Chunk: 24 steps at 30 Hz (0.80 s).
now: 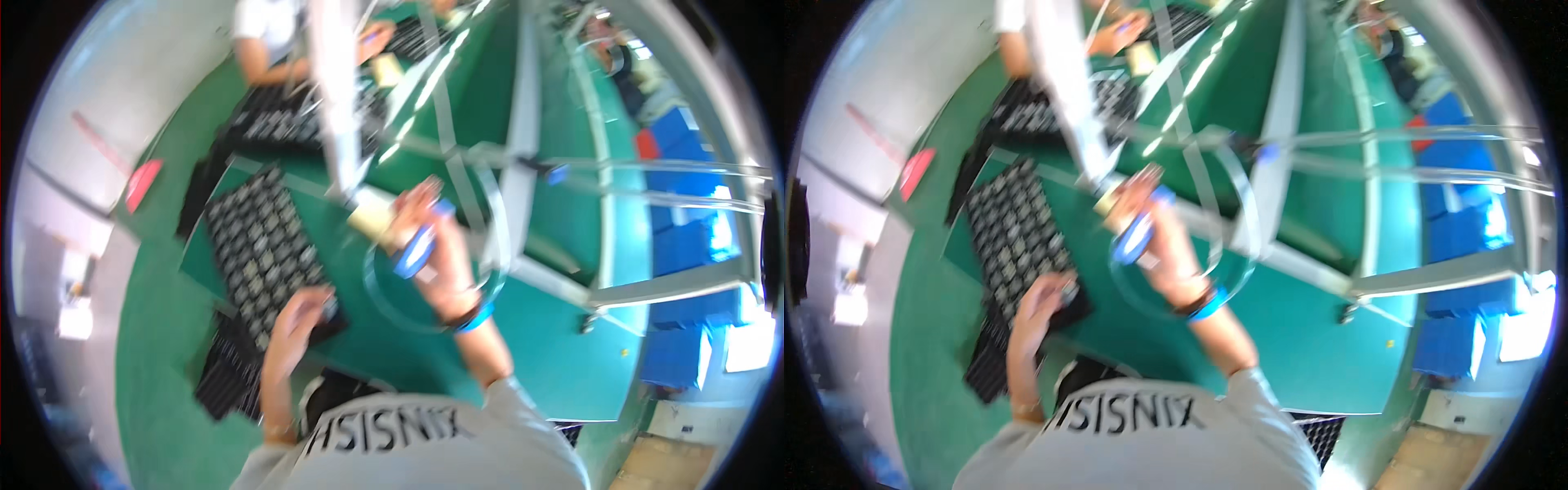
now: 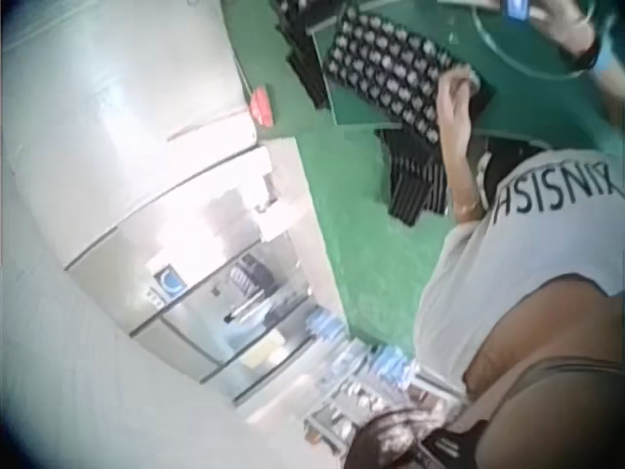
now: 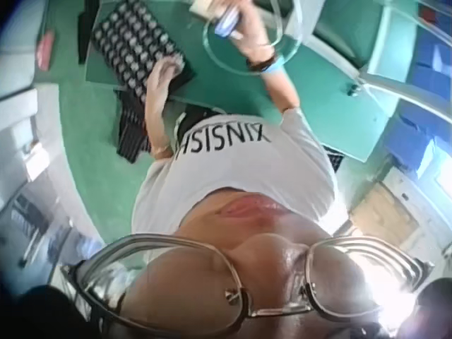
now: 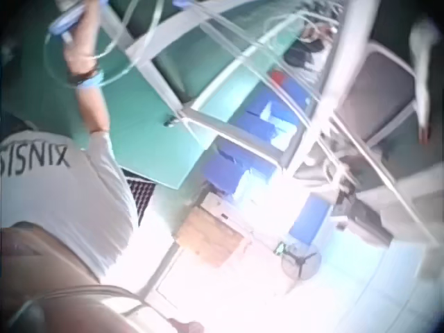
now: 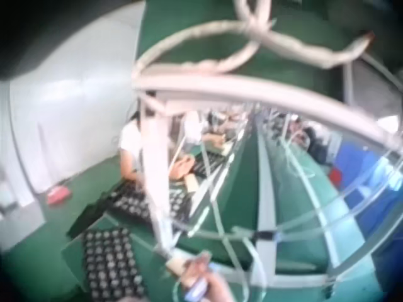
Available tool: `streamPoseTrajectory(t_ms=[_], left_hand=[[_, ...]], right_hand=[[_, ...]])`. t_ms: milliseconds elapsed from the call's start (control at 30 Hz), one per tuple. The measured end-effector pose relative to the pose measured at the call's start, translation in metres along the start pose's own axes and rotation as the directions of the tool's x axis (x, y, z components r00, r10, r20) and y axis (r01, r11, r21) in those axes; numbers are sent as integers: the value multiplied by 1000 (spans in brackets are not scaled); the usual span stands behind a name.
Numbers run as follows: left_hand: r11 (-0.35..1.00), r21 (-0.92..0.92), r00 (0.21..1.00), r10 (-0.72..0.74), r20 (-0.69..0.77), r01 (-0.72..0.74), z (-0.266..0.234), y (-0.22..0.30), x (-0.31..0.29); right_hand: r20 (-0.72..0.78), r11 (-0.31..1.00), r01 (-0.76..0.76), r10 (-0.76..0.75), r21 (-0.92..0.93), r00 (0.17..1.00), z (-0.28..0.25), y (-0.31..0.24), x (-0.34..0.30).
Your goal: The worker picks up small electronic components, places them into a testing device, and then organizes them into black plastic trays.
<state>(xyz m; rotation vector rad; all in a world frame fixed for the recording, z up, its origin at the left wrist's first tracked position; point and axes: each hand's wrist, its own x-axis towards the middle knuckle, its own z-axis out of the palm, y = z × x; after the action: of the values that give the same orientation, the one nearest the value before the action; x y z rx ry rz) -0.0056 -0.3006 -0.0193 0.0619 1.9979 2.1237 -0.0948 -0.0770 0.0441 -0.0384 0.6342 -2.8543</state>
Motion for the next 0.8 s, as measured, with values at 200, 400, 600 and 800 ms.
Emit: streamPoseTrajectory(t_ms=[200,400,600,800], left_hand=[[785,-619,995,37,91,28,11,28,-16],[773,-238,805,533,-262,-589,10,124,-13],[293,391,153,924,-351,-872,-15,188,-27],[281,370,159,932,-325,-886,-30,187,-37]], right_hand=[[492,924,222,-44,-310,870,47,-5,-24],[930,964,244,13,-110,368,98,-49,-40],[939,909,371,-278,189,202,157,-34,-54],[953,906,363,-278,217,123,168,-31,-68]])
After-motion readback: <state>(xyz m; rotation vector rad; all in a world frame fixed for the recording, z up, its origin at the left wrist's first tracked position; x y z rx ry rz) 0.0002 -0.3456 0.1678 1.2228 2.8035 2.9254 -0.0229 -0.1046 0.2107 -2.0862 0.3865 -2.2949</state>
